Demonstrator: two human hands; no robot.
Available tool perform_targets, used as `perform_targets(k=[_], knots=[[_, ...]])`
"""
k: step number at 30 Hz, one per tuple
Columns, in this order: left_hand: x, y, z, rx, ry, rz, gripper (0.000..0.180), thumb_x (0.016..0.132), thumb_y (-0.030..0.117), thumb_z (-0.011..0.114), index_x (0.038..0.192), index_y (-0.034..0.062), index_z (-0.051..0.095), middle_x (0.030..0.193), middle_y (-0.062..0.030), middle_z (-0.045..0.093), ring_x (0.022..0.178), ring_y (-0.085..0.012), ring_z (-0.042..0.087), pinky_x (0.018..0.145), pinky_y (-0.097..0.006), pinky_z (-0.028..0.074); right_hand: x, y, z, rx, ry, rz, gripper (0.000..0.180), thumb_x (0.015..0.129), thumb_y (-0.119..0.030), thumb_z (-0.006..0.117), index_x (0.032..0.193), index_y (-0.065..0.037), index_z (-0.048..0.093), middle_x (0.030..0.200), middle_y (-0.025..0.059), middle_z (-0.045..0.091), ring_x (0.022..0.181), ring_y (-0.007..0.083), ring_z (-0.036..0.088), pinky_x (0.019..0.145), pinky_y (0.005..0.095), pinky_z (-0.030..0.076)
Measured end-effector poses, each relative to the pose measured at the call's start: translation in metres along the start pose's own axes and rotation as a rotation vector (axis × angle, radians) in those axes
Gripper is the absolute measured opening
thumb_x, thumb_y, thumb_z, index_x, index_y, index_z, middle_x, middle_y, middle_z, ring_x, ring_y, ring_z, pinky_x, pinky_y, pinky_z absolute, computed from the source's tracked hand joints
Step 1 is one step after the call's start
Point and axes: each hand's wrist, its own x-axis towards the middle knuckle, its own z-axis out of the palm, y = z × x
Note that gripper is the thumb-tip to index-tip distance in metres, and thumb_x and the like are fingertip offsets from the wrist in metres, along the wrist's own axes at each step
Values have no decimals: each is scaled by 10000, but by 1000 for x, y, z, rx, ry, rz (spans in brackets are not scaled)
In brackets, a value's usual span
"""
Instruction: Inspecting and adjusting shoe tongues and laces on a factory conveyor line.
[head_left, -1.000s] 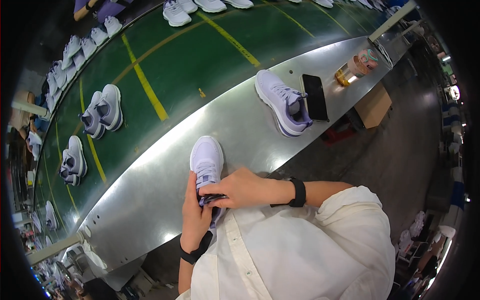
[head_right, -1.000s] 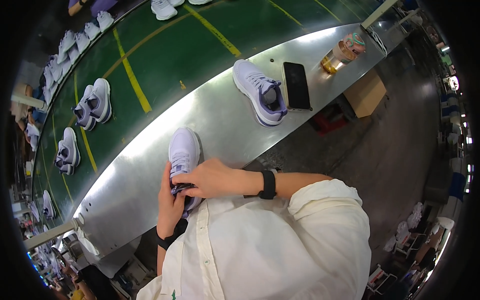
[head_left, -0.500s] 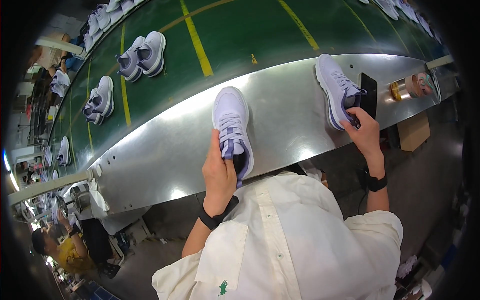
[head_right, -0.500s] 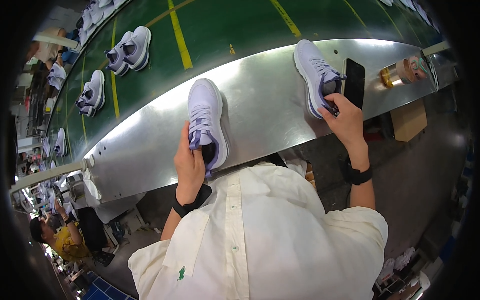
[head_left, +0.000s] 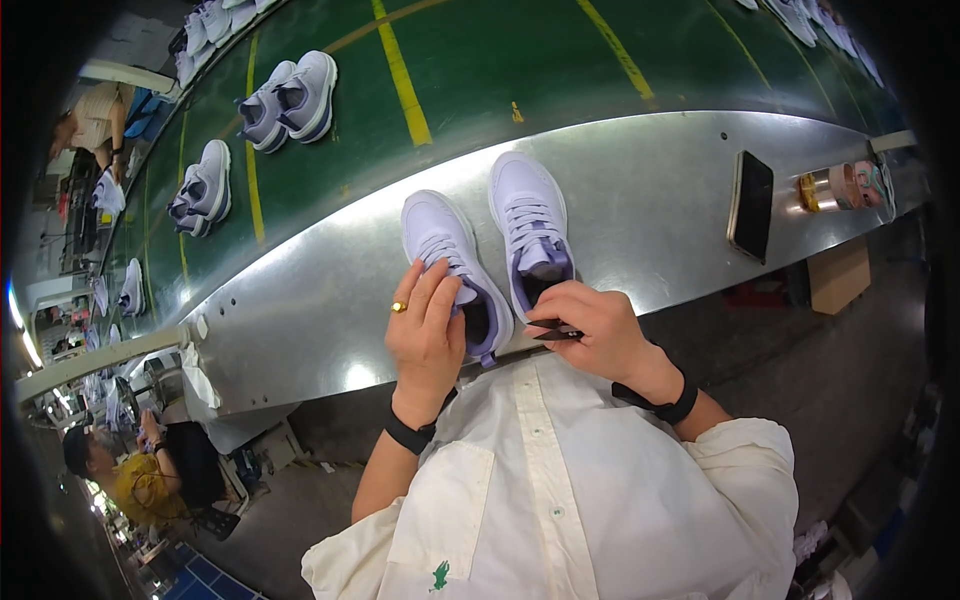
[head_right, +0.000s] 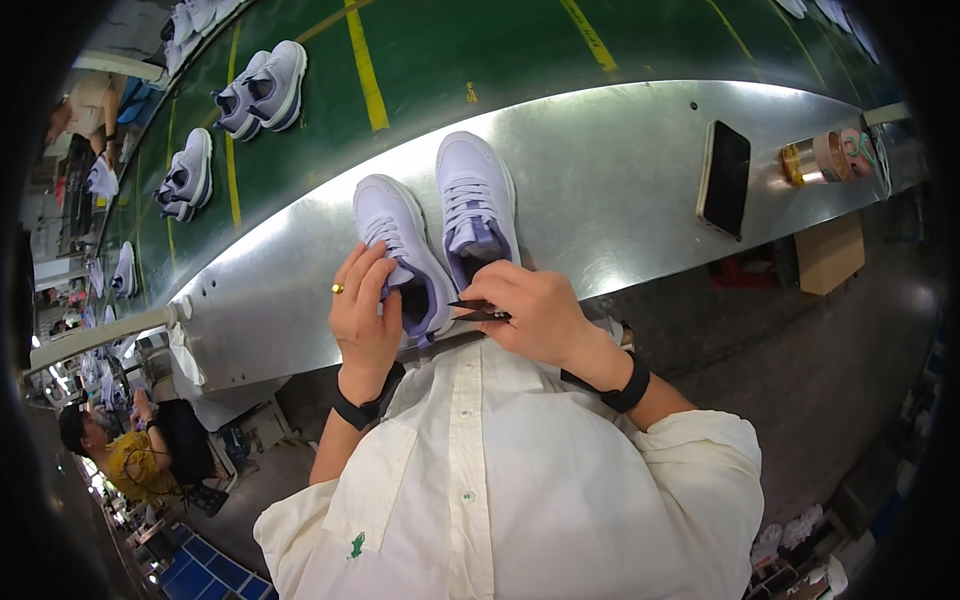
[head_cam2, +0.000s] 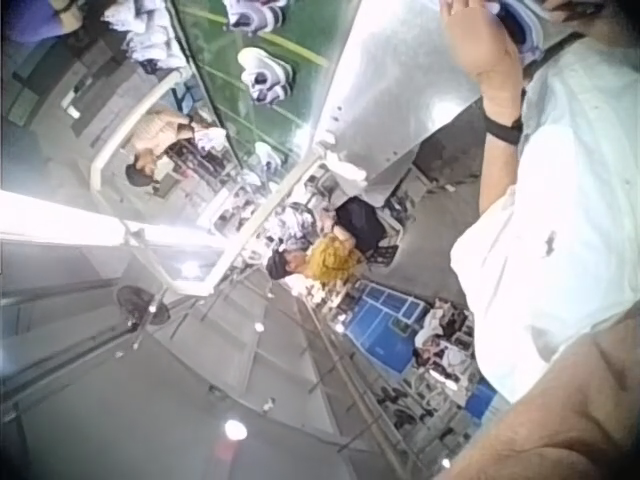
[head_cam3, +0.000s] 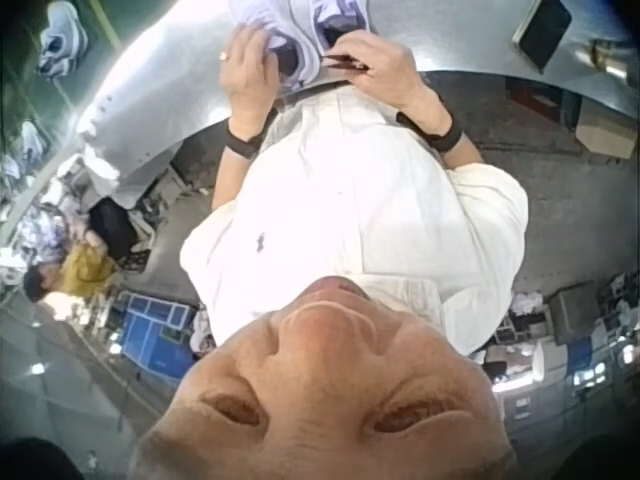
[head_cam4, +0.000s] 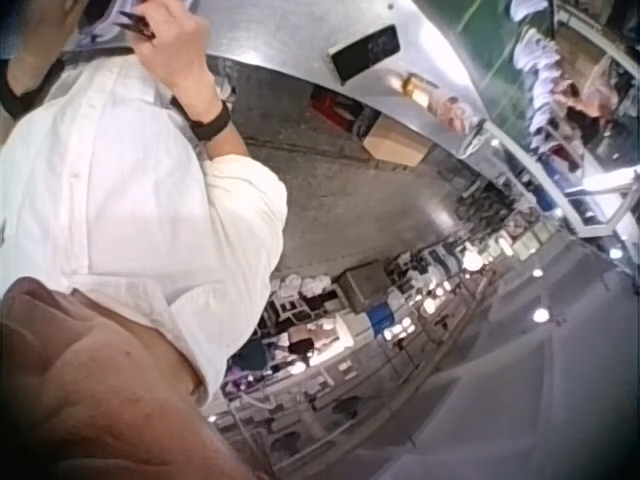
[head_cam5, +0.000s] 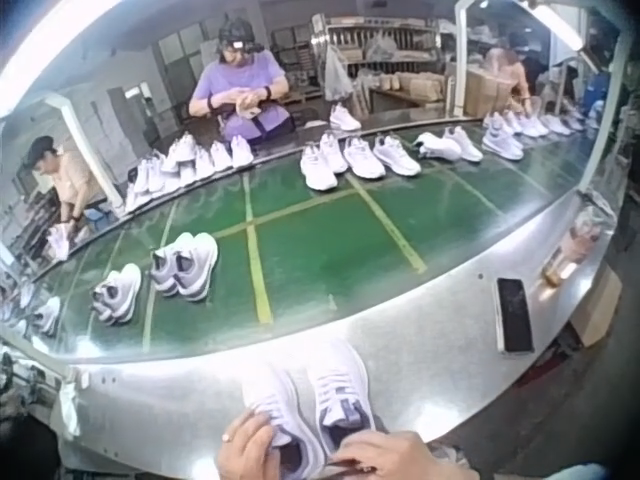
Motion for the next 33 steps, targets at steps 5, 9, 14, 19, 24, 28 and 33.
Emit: perform_targets(k=[5, 9, 14, 19, 24, 28, 33], knots=[[5, -8, -1, 147, -98, 131, 377, 651, -78, 609, 990, 83, 647, 1182, -88, 645, 1194, -357, 558, 962, -445, 466, -2, 2, -12, 111, 99, -31, 159, 750, -33, 757, 894, -60, 694, 849, 50, 669, 632, 185, 640, 532, 274, 488], [18, -17, -1, -9, -172, 174, 374, 644, -62, 616, 977, 104, 650, 1210, -63, 632, 1210, -376, 533, 961, -469, 443, -4, 9, -20, 221, 121, 101, 114, 776, -27, 744, 873, -43, 685, 834, 69, 659, 620, 152, 615, 533, 258, 473], [40, -2, -27, 103, -197, 8, 400, 683, -138, 520, 1011, 62, 633, 1236, -132, 601, 1216, -378, 522, 951, -440, 452, -1, 20, -36, 201, 258, 408, 171, 809, -41, 731, 959, -30, 652, 865, 42, 656, 650, 77, 557, 563, 211, 446], [53, 56, 5, -180, -164, 83, 426, 691, -88, 640, 1085, 73, 652, 1086, -113, 611, 1008, -314, 578, 827, -377, 489, 9, 31, -30, 196, 239, 389, 305, 778, -81, 750, 1048, -41, 614, 960, 49, 654, 806, 156, 621, 693, 274, 495], [67, 51, 50, -106, -207, 174, 303, 676, -13, 747, 952, 96, 685, 990, -63, 627, 940, -272, 593, 721, -345, 497, 11, 43, -22, 22, 215, 396, 336, 772, -124, 743, 1073, -45, 616, 1008, 93, 670, 888, 226, 659, 762, 322, 512], [69, 33, 49, -263, -137, 130, 239, 684, 3, 791, 891, 82, 698, 916, -42, 637, 791, -203, 602, 649, -295, 482, 10, 51, -24, 213, 248, 483, 287, 779, -140, 740, 1027, -36, 641, 947, 94, 693, 838, 216, 673, 737, 321, 518], [81, 32, 35, -513, -369, -76, 269, 735, -29, 756, 977, 81, 718, 940, -25, 630, 788, -140, 581, 661, -243, 460, 12, 58, -28, 267, 233, 575, 242, 779, -160, 745, 966, -28, 665, 845, 73, 708, 715, 144, 651, 652, 280, 508]])
